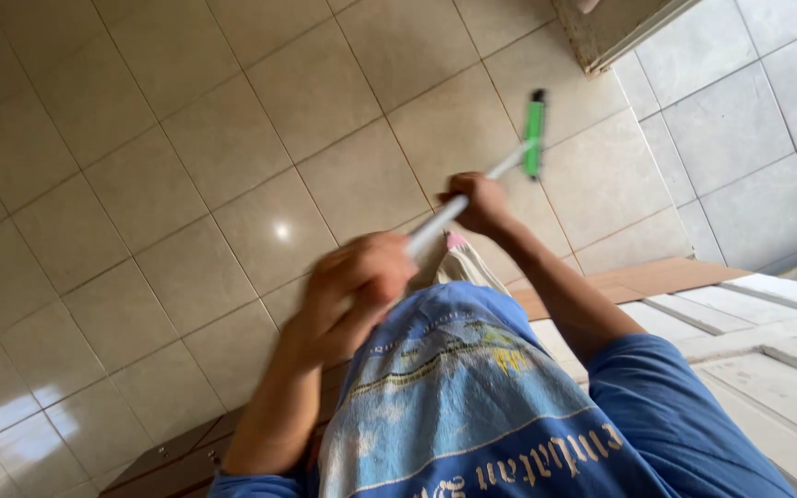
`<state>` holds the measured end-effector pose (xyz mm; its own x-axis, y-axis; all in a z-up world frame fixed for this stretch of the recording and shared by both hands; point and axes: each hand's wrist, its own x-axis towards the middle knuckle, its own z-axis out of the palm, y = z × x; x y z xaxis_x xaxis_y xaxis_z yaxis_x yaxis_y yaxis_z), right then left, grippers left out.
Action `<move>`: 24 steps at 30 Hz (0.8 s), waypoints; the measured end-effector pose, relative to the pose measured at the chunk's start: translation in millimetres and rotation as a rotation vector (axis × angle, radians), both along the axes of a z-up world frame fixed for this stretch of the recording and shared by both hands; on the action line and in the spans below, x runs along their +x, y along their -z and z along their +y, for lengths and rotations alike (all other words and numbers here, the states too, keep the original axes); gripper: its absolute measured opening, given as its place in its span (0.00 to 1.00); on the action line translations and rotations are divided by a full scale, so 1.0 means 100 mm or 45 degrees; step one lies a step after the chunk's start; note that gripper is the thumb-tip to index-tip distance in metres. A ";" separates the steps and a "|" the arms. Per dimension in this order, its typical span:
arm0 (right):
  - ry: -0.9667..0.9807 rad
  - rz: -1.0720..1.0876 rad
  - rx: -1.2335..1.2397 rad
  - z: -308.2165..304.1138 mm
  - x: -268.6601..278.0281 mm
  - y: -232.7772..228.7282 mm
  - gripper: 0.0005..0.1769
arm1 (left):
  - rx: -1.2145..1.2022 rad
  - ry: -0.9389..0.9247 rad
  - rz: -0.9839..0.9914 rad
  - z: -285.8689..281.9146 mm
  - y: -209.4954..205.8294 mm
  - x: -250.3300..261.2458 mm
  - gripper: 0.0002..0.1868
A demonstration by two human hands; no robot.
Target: The person is using a broom to sweep the tiled floor of a room.
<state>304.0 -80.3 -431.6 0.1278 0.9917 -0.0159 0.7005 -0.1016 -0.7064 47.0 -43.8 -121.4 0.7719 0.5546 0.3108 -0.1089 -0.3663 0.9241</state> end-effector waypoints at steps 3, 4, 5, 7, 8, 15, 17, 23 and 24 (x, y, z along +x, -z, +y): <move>-0.461 0.386 0.068 0.16 -0.92 -0.67 0.16 | 0.195 -0.090 0.034 -0.13 -0.74 -0.05 0.08; -0.470 0.392 0.069 0.21 -1.13 -0.84 0.16 | 0.196 -0.099 0.040 -0.19 -0.92 -0.06 0.08; -0.640 0.486 0.056 0.26 -1.35 -1.02 0.15 | 0.333 -0.162 0.069 -0.26 -1.11 -0.08 0.08; -0.816 0.581 0.039 0.41 -1.62 -0.97 0.14 | 0.468 -0.232 0.100 -0.29 -1.20 -0.02 0.09; -0.922 0.686 0.096 0.52 -1.70 -0.78 0.12 | 0.564 -0.204 0.207 -0.25 -1.12 0.04 0.10; -0.818 0.585 0.066 0.47 -1.15 -0.10 0.09 | 0.579 -0.063 0.197 -0.02 -0.59 0.29 0.13; -0.709 0.472 0.018 0.18 -0.62 -0.21 0.10 | 0.466 -0.008 0.089 0.00 -0.53 0.35 0.12; -0.089 0.122 -0.184 -0.60 1.13 0.92 0.14 | -0.481 0.088 0.140 -0.20 0.83 1.01 0.05; -0.010 0.017 -0.194 -0.71 1.41 1.09 0.15 | -0.918 0.043 0.330 -0.30 1.07 1.13 0.05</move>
